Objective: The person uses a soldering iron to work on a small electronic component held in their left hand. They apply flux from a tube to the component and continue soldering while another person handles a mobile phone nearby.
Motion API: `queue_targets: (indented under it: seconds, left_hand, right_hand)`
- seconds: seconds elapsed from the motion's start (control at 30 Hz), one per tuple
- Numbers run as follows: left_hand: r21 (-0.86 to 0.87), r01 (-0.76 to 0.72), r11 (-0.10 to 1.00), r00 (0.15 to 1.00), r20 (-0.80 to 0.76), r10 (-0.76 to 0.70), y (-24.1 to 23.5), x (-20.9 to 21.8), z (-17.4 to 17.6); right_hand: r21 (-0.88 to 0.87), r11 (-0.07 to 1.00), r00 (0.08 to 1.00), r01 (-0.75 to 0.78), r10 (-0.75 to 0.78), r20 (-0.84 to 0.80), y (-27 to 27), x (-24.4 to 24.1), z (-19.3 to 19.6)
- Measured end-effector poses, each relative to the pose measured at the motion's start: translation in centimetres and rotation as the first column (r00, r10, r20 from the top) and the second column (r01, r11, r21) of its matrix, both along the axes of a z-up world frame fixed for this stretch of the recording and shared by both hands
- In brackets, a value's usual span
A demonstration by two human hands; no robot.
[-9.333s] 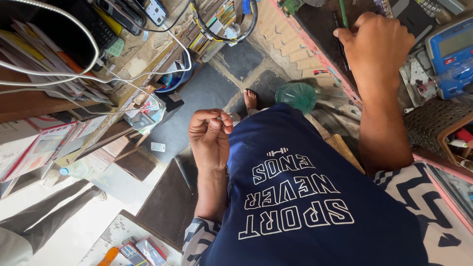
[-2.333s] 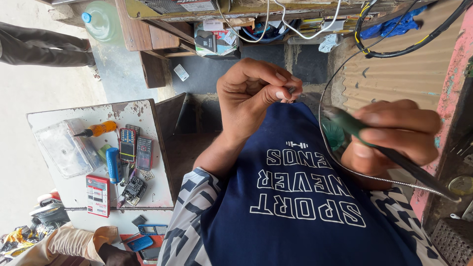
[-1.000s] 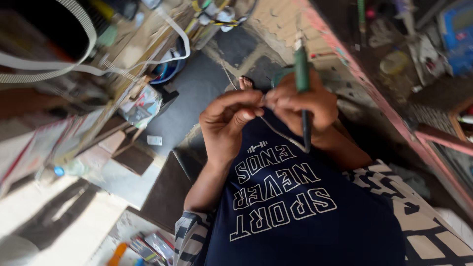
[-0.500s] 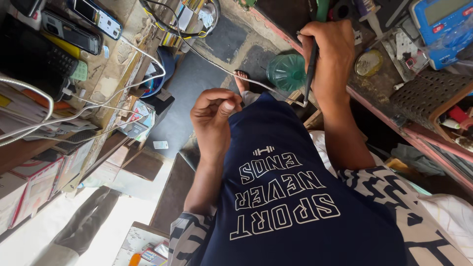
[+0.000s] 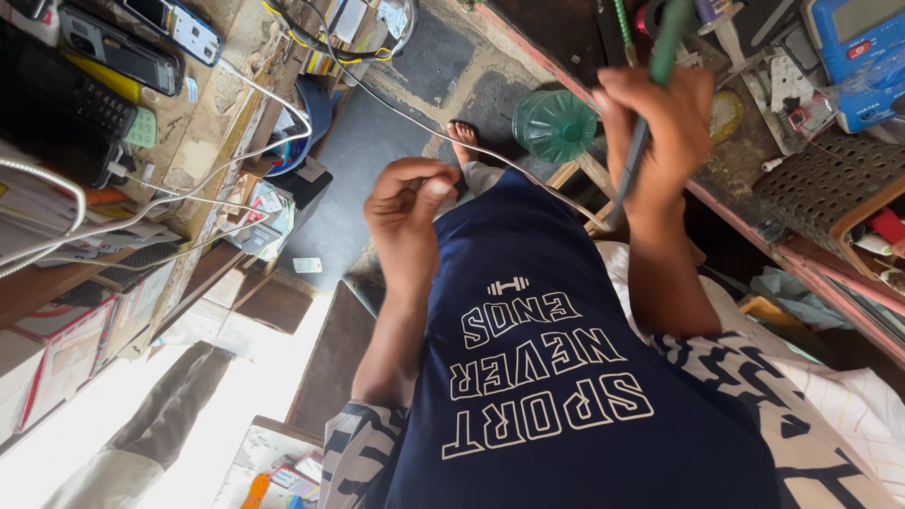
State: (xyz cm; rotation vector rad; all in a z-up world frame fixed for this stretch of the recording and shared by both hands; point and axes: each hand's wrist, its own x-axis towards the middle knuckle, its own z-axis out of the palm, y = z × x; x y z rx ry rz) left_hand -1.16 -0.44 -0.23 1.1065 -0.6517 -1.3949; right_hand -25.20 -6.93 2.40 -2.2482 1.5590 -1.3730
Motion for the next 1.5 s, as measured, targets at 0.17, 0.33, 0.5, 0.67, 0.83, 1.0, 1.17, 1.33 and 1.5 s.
queue_targets:
  seconds: [0.17,0.33,0.5,0.67,0.83,1.0,1.17,1.33,1.5]
  left_hand:
    - [-0.029,0.215,0.976,0.941,0.274,-0.199,-1.7,-3.8,-0.4]
    - [-0.243,0.363,0.899,0.666,0.743,-0.068,-4.8,-7.8,0.4]
    - [-0.166,0.383,0.909,0.465,0.885,-0.034,-7.9,-12.8,0.8]
    - [-0.038,0.339,0.940,0.542,0.825,-0.162,-8.4,-14.1,0.9]
    - [-0.007,0.318,0.948,0.707,0.668,-0.232,-8.2,-13.5,1.3]
    - [0.260,0.397,0.880,0.913,-0.018,-0.407,-6.0,-9.3,1.9]
    - [-0.013,0.315,0.949,0.936,-0.164,-0.313,-4.4,-6.1,1.8]
    - [-0.228,0.395,0.890,0.764,0.619,-0.181,-3.6,-5.1,2.1]
    - [-0.200,0.365,0.909,0.640,0.763,-0.089,-3.3,-5.9,1.9]
  right_hand:
    - [-0.108,0.994,0.929,-0.012,0.051,0.367,2.6,-2.7,-1.6]
    - [-0.293,0.955,0.879,0.051,0.097,0.467,1.6,-5.5,-3.5]
    - [-0.311,0.937,0.856,0.157,0.027,0.516,0.7,-5.2,-4.2]
    - [-0.241,0.960,0.879,0.143,-0.011,0.477,1.1,-4.6,-3.9]
    - [-0.196,0.975,0.870,0.109,0.001,0.493,0.7,-4.8,-4.6]
    - [-0.221,0.975,0.837,-0.020,0.137,0.530,0.9,-5.0,-6.4]
    - [-0.057,0.966,0.743,-0.253,0.232,0.628,1.0,-3.3,-6.1]
    - [0.067,0.809,0.653,-0.583,0.419,0.631,1.5,-0.7,-3.2]
    - [0.158,0.855,0.766,-0.494,0.342,0.544,2.5,0.3,-1.9]
